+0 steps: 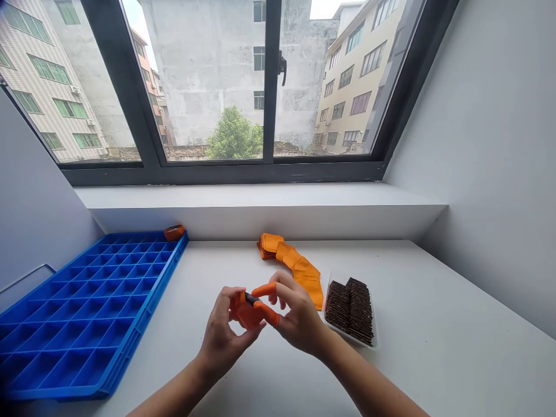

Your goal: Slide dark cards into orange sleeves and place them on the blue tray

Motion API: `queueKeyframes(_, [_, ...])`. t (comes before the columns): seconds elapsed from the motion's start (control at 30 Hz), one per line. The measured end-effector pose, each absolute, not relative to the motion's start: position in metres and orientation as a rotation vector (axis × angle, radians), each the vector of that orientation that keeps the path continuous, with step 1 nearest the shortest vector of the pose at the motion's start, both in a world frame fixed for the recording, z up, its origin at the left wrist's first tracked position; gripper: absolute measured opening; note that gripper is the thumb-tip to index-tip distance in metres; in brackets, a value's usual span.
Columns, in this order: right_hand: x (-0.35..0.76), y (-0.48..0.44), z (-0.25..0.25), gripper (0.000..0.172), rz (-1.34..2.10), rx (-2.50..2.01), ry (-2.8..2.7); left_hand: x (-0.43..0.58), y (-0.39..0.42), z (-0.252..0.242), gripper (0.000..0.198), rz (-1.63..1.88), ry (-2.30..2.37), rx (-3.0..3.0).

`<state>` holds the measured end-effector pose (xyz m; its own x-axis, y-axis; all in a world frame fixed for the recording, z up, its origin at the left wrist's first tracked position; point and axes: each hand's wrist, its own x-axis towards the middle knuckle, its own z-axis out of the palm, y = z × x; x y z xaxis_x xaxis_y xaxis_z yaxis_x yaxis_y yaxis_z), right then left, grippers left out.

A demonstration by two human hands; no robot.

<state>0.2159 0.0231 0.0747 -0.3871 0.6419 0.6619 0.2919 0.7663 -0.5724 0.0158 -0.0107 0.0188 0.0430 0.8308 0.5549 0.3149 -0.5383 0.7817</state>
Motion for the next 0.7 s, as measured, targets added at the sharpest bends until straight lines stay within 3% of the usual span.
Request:
queueKeyframes(0.37, [0.213, 0.024, 0.065, 0.013, 0.274, -0.674, -2.207, 0.019, -0.013, 0.025, 0.047, 1.541, 1.042, 1.733])
queueKeyframes(0.57, [0.215, 0.028, 0.06, 0.011, 0.235, -0.696, -2.171, 0.017, -0.013, 0.026, 0.058, 1.508, 1.027, 1.76])
queueKeyframes(0.7, [0.22, 0.035, 0.054, 0.013, 0.182, -0.707, -2.147, 0.008, -0.01, 0.037, 0.034, 1.502, 1.059, 1.882])
